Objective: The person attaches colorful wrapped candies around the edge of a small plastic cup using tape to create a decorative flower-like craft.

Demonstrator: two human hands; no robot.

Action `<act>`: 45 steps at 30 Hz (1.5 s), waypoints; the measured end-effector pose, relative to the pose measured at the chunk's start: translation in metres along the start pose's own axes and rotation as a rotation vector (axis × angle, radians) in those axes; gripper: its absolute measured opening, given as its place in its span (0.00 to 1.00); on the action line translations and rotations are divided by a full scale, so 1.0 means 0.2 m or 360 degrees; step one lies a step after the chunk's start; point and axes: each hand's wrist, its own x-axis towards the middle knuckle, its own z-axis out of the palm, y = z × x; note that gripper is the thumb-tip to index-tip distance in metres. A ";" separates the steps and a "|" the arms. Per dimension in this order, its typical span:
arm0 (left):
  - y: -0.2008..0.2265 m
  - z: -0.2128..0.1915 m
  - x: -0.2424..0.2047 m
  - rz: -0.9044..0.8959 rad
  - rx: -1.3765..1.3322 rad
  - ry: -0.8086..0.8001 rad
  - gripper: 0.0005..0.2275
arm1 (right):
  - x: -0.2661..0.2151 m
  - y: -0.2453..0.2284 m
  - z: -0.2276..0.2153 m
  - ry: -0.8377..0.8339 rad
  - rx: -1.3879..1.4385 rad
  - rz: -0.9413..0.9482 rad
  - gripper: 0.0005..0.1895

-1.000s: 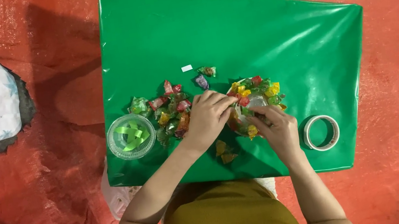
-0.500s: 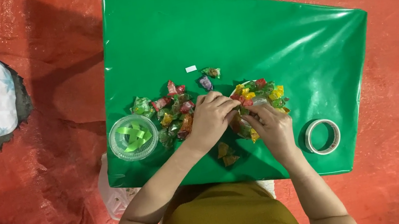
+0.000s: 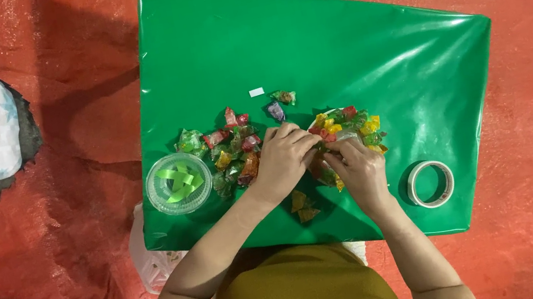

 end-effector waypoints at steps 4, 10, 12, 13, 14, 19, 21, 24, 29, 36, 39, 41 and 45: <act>0.05 -0.09 0.05 0.0040 -0.0020 -0.0014 0.05 | -0.01 0.02 0.01 -0.0021 -0.0003 0.0045 0.08; 0.02 -0.05 0.02 0.0062 0.0049 -0.0064 0.06 | -0.02 -0.02 -0.05 -0.0126 0.0153 0.0249 0.17; -0.01 0.00 0.00 0.0018 0.0059 -0.0105 0.08 | -0.05 0.01 -0.02 -0.0113 0.0019 0.0242 0.13; 0.01 -0.02 0.01 0.0020 0.0059 -0.0105 0.08 | -0.04 0.01 -0.02 -0.0112 0.0017 0.0243 0.13; 0.02 -0.05 0.02 0.0025 0.0050 -0.0112 0.07 | -0.03 0.01 -0.02 -0.0083 -0.0009 0.0218 0.12; 0.06 -0.12 0.05 -0.0009 0.0028 -0.0133 0.05 | 0.00 0.01 0.00 -0.0050 -0.0118 0.0138 0.10; 0.08 -0.15 0.06 -0.0026 0.0024 -0.0182 0.05 | -0.01 0.02 0.03 -0.0070 -0.0149 0.0131 0.10; 0.09 -0.18 0.08 -0.0010 0.0094 -0.0252 0.04 | 0.04 -0.07 -0.07 -0.0184 0.0261 0.0353 0.19; 0.06 -0.15 0.06 -0.0013 0.0103 -0.0271 0.07 | 0.02 -0.05 -0.13 -0.0277 0.0166 0.0324 0.21; 0.14 -0.33 0.16 0.0083 0.0182 -0.0399 0.02 | 0.06 -0.03 -0.12 -0.0249 -0.0305 -0.0201 0.18; 0.19 -0.38 0.19 -0.0092 0.0012 -0.0536 0.04 | 0.07 0.02 -0.11 -0.0213 -0.0306 -0.0272 0.11; 0.16 -0.34 0.17 -0.0097 -0.0031 -0.0533 0.03 | 0.07 0.07 -0.09 -0.0218 -0.0254 -0.0273 0.11; 0.05 -0.14 0.08 -0.0080 0.0071 -0.0494 0.10 | 0.08 0.10 -0.07 -0.0194 -0.0154 -0.0282 0.11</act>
